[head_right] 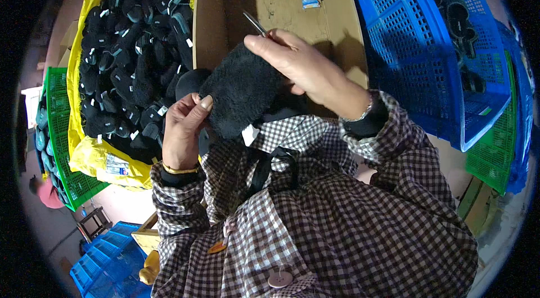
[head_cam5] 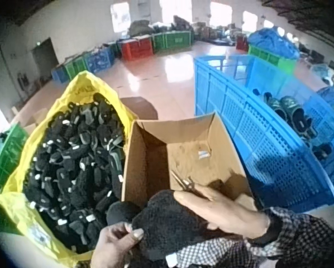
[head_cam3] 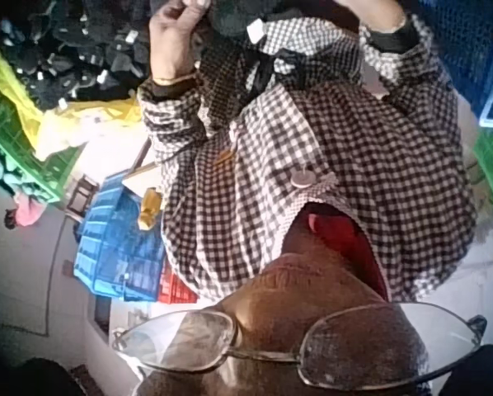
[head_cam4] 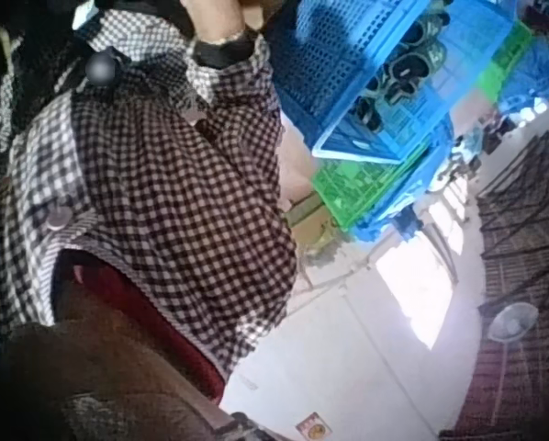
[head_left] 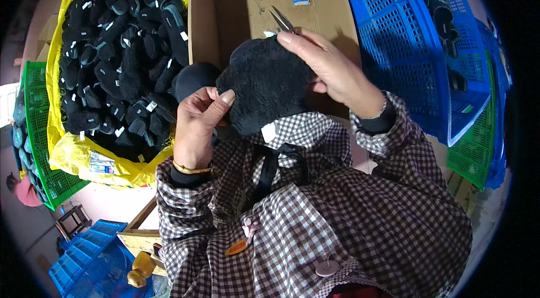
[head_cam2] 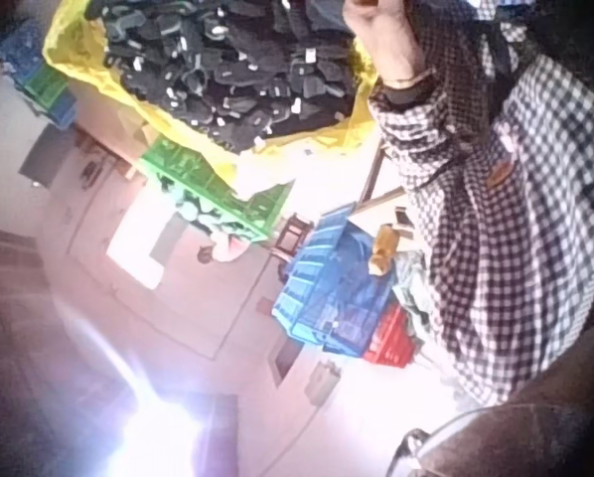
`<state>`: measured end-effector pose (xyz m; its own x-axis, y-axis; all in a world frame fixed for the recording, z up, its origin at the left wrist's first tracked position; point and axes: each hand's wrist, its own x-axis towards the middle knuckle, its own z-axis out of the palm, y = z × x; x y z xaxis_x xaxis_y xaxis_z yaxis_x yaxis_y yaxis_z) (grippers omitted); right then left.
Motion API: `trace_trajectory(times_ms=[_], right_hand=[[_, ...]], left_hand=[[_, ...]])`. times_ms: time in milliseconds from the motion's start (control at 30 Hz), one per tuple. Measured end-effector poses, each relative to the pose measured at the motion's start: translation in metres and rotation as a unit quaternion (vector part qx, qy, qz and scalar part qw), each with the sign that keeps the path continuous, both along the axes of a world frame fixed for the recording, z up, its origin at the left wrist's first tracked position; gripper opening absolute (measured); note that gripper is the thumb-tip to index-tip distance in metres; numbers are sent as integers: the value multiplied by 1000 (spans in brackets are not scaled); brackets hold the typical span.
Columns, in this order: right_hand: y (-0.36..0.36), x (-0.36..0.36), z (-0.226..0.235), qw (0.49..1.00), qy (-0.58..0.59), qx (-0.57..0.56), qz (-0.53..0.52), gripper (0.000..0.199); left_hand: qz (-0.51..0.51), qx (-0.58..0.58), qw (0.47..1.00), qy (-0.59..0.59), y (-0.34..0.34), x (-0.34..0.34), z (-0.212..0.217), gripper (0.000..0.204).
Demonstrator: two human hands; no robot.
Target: The person sits on the floor and repeatedly picks up black slippers from a yellow sack, turns them over to inspect the soles and uppers, and places them into a blue basket. The person handles the slippers one at a time throughout the clip.
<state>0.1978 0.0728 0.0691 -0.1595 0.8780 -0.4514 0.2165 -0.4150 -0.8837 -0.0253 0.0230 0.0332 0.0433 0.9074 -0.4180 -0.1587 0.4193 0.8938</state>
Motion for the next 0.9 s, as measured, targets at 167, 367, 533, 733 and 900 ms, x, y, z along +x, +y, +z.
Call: trace_trajectory(times_ms=[167,367,533,733,900], right_hand=[[12,30,-6,962,-85,217,142,45],[-31,30,-7,935,-225,270,50,39],[-55,-3,-31,871,-312,365,104,44],[-70,-21,-30,877,-322,337,117,60],[-90,-21,-36,933,-256,243,74,58]], left_hand=[[8,111,994,11,-10,31,-10,15],[8,73,990,-121,-13,50,-37,10],[83,-43,985,-142,-19,45,-40,15],[94,-73,978,-170,-19,35,-36,19],[98,-82,977,-168,-23,32,-38,23]])
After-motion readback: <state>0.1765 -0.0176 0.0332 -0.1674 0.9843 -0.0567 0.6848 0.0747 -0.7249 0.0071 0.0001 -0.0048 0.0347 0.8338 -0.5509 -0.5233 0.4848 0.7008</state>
